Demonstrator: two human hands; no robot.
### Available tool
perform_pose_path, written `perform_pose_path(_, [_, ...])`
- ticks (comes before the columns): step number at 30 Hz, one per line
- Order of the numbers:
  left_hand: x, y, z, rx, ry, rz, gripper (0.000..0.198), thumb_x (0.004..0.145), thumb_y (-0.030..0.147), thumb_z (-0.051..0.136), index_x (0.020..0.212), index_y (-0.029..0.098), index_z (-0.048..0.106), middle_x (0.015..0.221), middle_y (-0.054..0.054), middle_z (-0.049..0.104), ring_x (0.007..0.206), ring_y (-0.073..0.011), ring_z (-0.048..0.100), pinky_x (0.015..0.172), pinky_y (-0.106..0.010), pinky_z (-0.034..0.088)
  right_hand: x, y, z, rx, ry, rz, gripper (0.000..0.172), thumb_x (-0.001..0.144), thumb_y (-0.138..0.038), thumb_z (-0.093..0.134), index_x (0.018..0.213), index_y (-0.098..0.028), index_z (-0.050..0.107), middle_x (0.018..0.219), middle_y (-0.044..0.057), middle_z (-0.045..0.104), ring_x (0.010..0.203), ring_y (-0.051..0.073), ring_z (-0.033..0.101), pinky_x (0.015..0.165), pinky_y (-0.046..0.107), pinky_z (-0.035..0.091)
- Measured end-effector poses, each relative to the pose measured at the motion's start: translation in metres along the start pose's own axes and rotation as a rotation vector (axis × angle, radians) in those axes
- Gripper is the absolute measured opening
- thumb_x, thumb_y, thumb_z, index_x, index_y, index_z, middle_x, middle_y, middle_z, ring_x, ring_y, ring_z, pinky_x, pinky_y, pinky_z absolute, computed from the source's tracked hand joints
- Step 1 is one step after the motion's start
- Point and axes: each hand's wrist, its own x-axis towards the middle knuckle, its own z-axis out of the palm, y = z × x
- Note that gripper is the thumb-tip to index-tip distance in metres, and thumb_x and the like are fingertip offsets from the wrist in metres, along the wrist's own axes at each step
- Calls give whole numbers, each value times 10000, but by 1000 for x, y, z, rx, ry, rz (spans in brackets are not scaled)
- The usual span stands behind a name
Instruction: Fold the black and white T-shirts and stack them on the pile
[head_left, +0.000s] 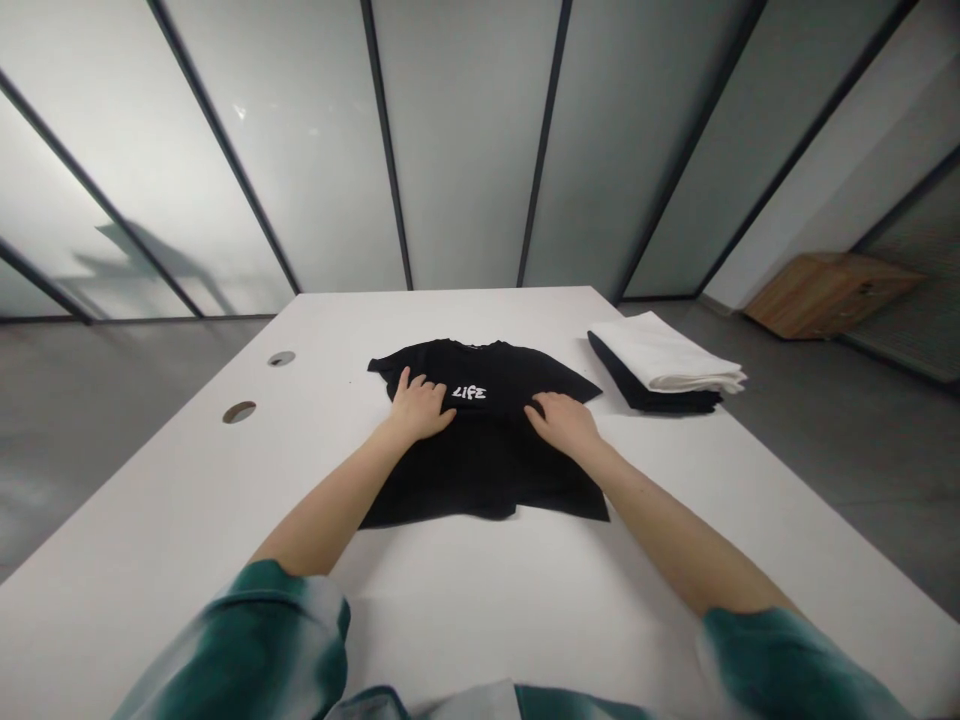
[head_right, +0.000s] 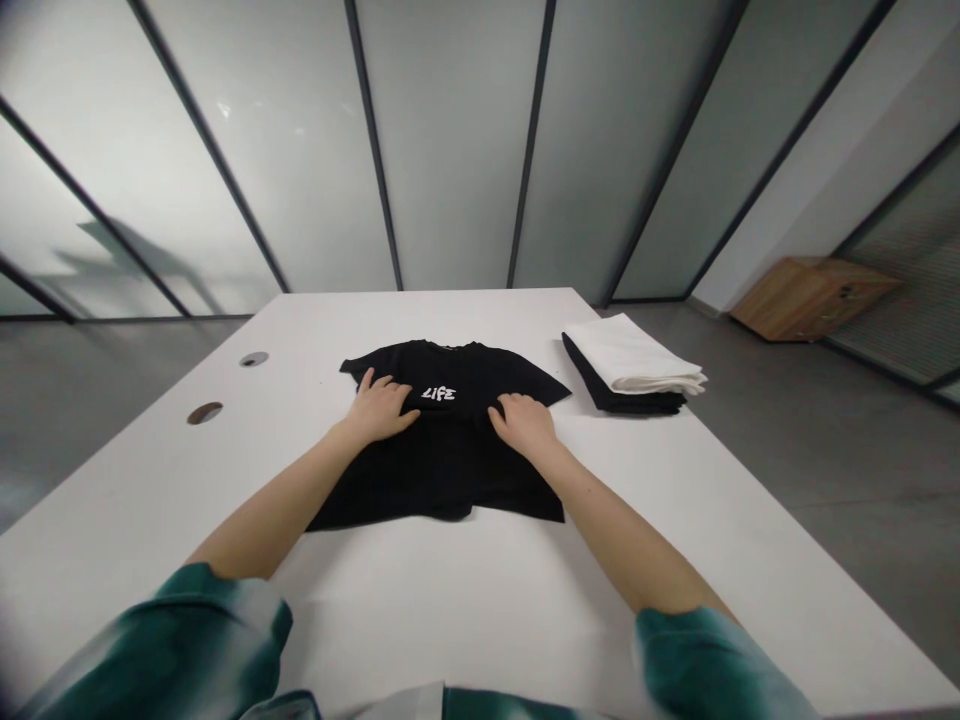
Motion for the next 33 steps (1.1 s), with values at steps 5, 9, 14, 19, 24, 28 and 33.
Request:
perform_pose_path(5, [31, 11, 23, -109, 3, 54, 659, 950, 516, 395, 1485, 130, 399, 1581, -154, 339, 1461, -302, 298, 1193, -429, 222, 36, -1, 29, 42, -5, -76, 571, 999, -470, 352, 1451, -144, 475, 1542, 157, 406, 1419, 304, 361, 1131, 429, 299])
perform_pose_path(9, [43, 12, 48, -170, -112, -9, 711, 967, 593, 284, 1542, 177, 310, 1630, -126, 230, 1499, -305, 203, 1192, -470, 218, 47, 3, 51, 41, -59, -41, 629, 994, -525, 322, 1522, -188, 382, 1601, 135, 304, 1475, 299, 259, 1179, 473, 190])
perform_pose_path(14, [34, 13, 62, -171, -143, -41, 751, 943, 676, 242, 1559, 248, 278, 1645, -94, 186, 1507, -322, 162, 1195, -526, 173, 49, 18, 59, 74, -58, -10, 644, 980, -555, 340, 1522, -209, 384, 1612, 116, 283, 1486, 293, 233, 1184, 477, 180])
perform_pose_path(19, [24, 15, 63, -159, -120, -23, 770, 936, 694, 241, 1564, 249, 269, 1640, -102, 205, 1505, -326, 171, 1193, -530, 177, 56, 38, 49, 177, -32, -65, 532, 992, -476, 347, 1405, -209, 548, 1513, 97, 466, 1409, 264, 390, 1148, 416, 292])
perform_pose_path(24, [21, 16, 62, -161, -70, -28, 740, 943, 671, 273, 1544, 243, 319, 1628, -103, 245, 1498, -315, 203, 1191, -516, 194, 76, 84, 27, 145, 149, 277, 483, 945, -318, 409, 1315, -80, 609, 1292, 207, 613, 1218, 302, 561, 1041, 384, 412])
perform_pose_path(28, [20, 16, 61, -176, -69, -32, 742, 938, 676, 278, 1539, 243, 330, 1625, -105, 255, 1496, -314, 209, 1193, -512, 191, 93, 114, 19, 82, -55, 491, 575, 874, -411, 534, 1273, -5, 618, 1302, 284, 561, 1171, 368, 582, 943, 413, 475])
perform_pose_path(33, [21, 16, 64, -183, -61, -31, 752, 931, 693, 261, 1538, 255, 330, 1626, -102, 254, 1495, -311, 212, 1191, -514, 199, 123, 125, 10, 122, -236, 415, 492, 867, -368, 554, 1214, -33, 652, 1167, 230, 657, 1111, 314, 628, 904, 348, 489])
